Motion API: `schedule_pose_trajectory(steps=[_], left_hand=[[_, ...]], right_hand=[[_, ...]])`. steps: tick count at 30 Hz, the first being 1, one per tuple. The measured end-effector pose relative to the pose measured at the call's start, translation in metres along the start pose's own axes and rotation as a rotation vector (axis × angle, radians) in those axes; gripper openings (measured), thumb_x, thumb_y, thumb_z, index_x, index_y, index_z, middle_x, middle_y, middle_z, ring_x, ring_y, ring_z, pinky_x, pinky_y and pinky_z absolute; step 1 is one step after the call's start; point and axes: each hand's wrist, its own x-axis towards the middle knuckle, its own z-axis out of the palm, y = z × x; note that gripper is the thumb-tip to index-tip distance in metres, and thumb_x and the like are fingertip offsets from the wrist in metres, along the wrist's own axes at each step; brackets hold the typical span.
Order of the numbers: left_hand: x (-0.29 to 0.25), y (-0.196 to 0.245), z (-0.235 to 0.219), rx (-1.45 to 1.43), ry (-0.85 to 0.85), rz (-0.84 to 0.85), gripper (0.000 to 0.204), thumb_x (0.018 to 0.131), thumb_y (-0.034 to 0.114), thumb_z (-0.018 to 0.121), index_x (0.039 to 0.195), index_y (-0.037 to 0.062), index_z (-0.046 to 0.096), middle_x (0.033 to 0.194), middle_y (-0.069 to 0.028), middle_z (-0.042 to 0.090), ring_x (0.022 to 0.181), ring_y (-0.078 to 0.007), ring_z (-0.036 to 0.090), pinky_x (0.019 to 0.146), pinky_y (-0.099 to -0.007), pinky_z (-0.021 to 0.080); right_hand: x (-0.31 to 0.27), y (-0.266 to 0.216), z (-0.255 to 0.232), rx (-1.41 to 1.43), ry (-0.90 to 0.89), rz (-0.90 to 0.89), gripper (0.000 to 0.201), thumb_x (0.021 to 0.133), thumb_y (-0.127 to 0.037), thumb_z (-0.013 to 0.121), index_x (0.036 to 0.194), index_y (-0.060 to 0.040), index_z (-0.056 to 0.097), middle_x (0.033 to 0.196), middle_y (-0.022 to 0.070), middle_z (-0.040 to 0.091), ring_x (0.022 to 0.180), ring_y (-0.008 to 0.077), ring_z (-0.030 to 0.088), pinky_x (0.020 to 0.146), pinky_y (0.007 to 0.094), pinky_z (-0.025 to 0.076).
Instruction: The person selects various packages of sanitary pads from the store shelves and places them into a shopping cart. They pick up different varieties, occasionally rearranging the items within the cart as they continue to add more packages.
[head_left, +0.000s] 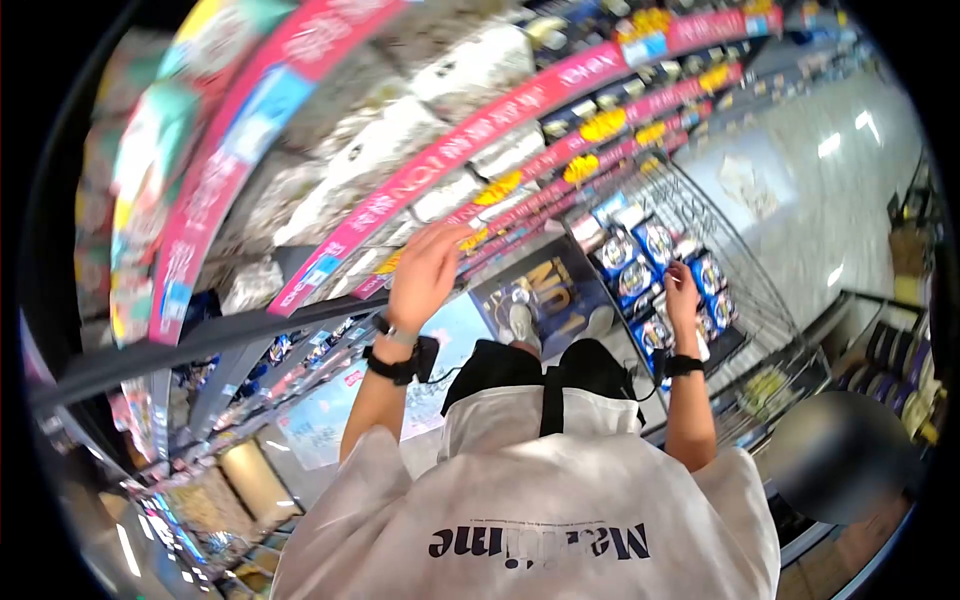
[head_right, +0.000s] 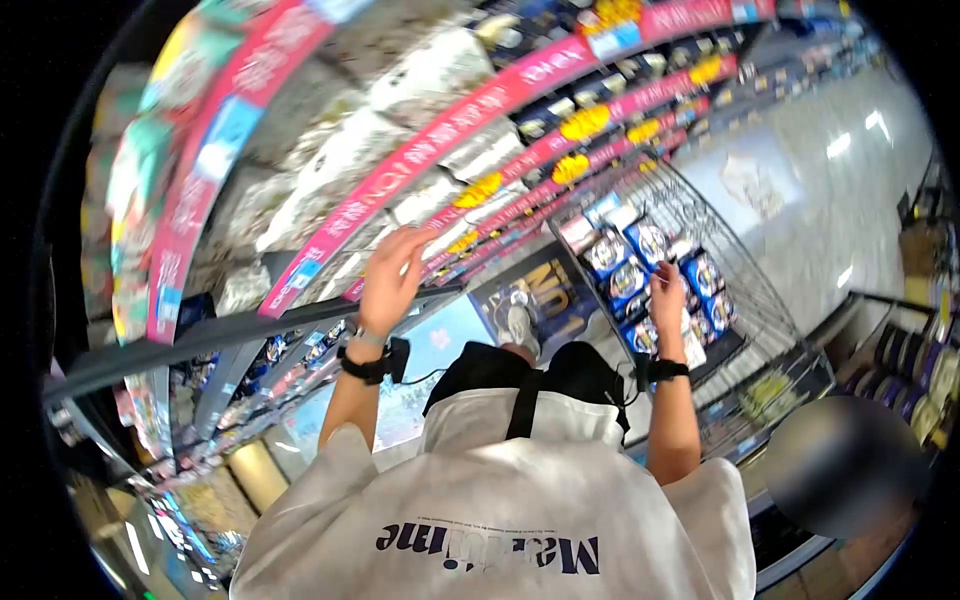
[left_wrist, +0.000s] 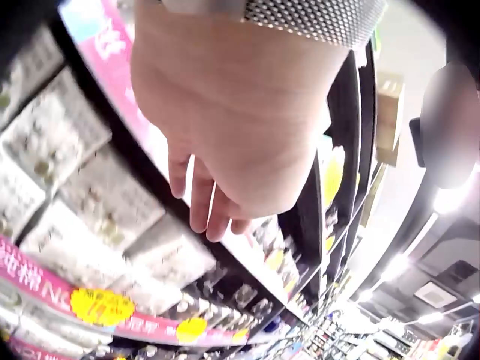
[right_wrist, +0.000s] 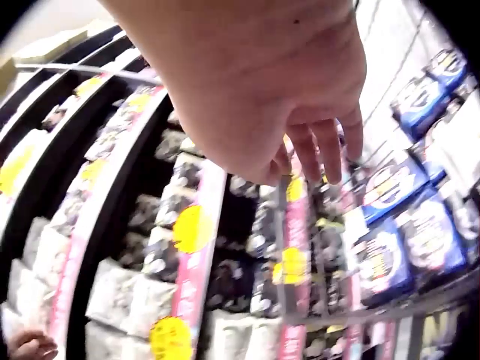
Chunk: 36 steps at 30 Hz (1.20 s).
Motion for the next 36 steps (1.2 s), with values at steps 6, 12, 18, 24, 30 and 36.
schedule_pose_trajectory(steps=[6, 12, 18, 24, 30, 36], left_hand=[[-0.064, -0.020, -0.103, 0.016, 0.464, -0.135, 0.028, 0.090, -0.002, 0.059, 0.118, 0.0010, 0.065, 0.113, -0.0165, 0.068, 0.106, -0.0335, 0.065, 0.092, -0.0421, 0.051], [-0.064, -0.056, -0.126, -0.285, 0.770, -0.224, 0.053, 0.097, 0.008, 0.059, 0.145, -0.0010, 0.039, 0.149, -0.0186, 0.044, 0.138, -0.0306, 0.046, 0.110, -0.0444, 0.044], [-0.045, -0.080, -0.142, -0.279, 0.645, -0.200, 0.066, 0.094, 0.021, 0.071, 0.145, -0.0045, 0.037, 0.142, -0.0240, 0.050, 0.132, -0.0342, 0.051, 0.108, -0.0457, 0.045], [-0.042, -0.101, -0.150, -0.142, 0.586, -0.153, 0.069, 0.088, 0.027, 0.078, 0.139, -0.0046, 0.043, 0.127, -0.0261, 0.057, 0.114, -0.0404, 0.059, 0.094, -0.0447, 0.049], [-0.036, -0.110, -0.157, -0.207, 0.464, -0.149, 0.052, 0.085, 0.029, 0.080, 0.117, -0.0055, 0.057, 0.108, -0.0262, 0.066, 0.100, -0.0458, 0.063, 0.084, -0.0468, 0.050], [-0.034, -0.119, -0.148, -0.272, 0.459, -0.049, 0.055, 0.075, 0.026, 0.088, 0.113, -0.0028, 0.062, 0.100, -0.0212, 0.073, 0.093, -0.0389, 0.071, 0.079, -0.0416, 0.055]], right_hand=[[-0.021, -0.304, 0.085, 0.258, -0.231, -0.496, 0.030, 0.097, -0.008, 0.061, 0.126, 0.0012, 0.059, 0.114, 0.0116, 0.070, 0.105, 0.0164, 0.066, 0.091, 0.0292, 0.051], [-0.084, -0.467, 0.152, 0.567, -0.651, -0.639, 0.047, 0.098, -0.009, 0.061, 0.143, -0.0028, 0.047, 0.135, 0.0141, 0.061, 0.127, 0.0207, 0.057, 0.103, 0.0350, 0.047], [-0.119, -0.510, 0.207, 0.490, -0.576, -0.801, 0.062, 0.095, -0.010, 0.064, 0.150, -0.0013, 0.037, 0.152, 0.0190, 0.044, 0.138, 0.0300, 0.048, 0.113, 0.0427, 0.040], [-0.112, -0.510, 0.223, 0.440, -0.440, -0.678, 0.054, 0.095, -0.006, 0.062, 0.144, 0.0016, 0.044, 0.138, 0.0197, 0.056, 0.131, 0.0278, 0.054, 0.103, 0.0389, 0.049], [-0.110, -0.511, 0.221, 0.386, -0.380, -0.672, 0.056, 0.091, -0.009, 0.069, 0.141, 0.0018, 0.047, 0.129, 0.0166, 0.061, 0.119, 0.0237, 0.060, 0.095, 0.0353, 0.053], [-0.113, -0.512, 0.226, 0.232, -0.291, -0.718, 0.070, 0.081, -0.016, 0.081, 0.141, 0.0004, 0.047, 0.133, 0.0177, 0.056, 0.117, 0.0266, 0.061, 0.091, 0.0352, 0.054]])
